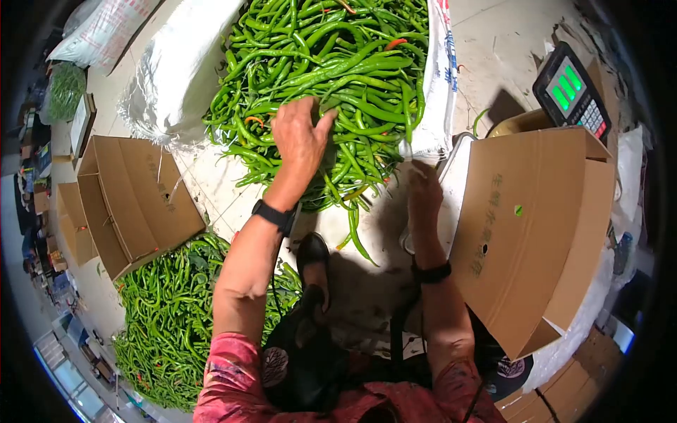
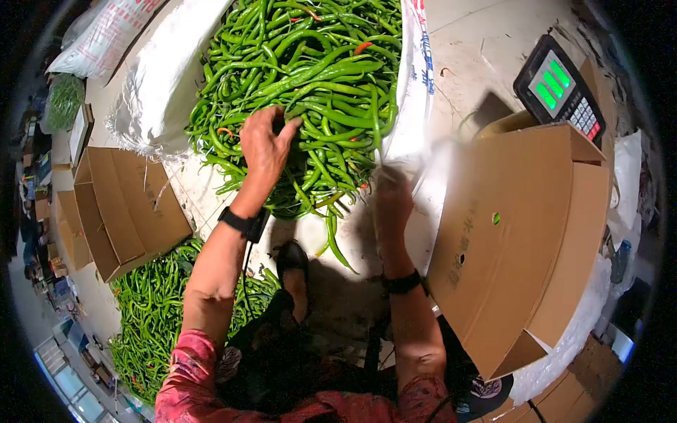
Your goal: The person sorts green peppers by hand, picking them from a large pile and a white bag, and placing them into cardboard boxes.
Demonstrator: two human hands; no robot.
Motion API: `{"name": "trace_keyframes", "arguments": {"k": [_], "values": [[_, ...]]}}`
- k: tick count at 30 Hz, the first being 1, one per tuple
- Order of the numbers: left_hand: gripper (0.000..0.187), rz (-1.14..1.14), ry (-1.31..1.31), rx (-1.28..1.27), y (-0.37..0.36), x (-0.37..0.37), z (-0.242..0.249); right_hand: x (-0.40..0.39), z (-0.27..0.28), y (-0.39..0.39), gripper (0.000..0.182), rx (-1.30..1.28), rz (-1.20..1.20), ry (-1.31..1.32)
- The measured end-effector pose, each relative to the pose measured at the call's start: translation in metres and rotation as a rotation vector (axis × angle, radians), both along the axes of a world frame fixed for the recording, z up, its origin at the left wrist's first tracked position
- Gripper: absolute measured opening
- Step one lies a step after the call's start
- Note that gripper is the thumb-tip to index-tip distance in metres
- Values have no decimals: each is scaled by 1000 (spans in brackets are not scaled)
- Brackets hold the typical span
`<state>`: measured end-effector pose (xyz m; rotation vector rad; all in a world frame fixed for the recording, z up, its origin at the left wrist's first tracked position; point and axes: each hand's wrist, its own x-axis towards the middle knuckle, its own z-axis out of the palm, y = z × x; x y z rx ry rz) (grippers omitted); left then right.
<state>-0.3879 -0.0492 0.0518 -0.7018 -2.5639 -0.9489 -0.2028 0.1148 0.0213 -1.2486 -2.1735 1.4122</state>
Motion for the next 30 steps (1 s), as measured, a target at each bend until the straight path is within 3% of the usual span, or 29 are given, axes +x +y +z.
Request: {"name": "trace_keyframes", "arguments": {"k": [3, 8, 11, 12, 14, 16, 18, 19, 20, 23, 25, 28, 30], "values": [[25, 53, 152, -48, 16, -3, 8, 24, 6, -26, 20, -30, 81, 106], [18, 5, 58, 41, 4, 0, 8, 54, 7, -52, 14, -23, 134, 152], [17, 11, -499, 553, -10, 15, 20, 67, 2, -55, 14, -126, 154, 53], [17, 8, -496, 551, -16, 21, 29, 71, -2, -56, 14, -128, 161, 85], [11, 32, -768, 691, -31, 29, 46, 77, 2, -58, 14, -139, 172, 116], [9, 52, -817, 753, -45, 27, 34, 77, 14, -57, 13, -193, 204, 23], [10, 20, -890, 930, -49, 25, 35, 76, 9, -58, 12, -208, 199, 132], [10, 25, -895, 968, -49, 26, 33, 73, 7, -56, 11, -4, 266, 214], [10, 26, -894, 968, -47, 26, 34, 66, 6, -54, 11, 199, 332, 294], [12, 23, -827, 733, -36, 23, 23, 15, 17, -31, 15, 376, 340, 317], [17, 35, -612, 503, -21, 15, 10, -34, 53, -14, 23, 480, 428, 399], [28, 149, -336, 260, 5, 8, 20, -92, 45, -4, 31, 601, 418, 467], [33, 144, -278, 188, 13, 0, 17, -111, 35, 0, 35, 582, 557, 113]]}}
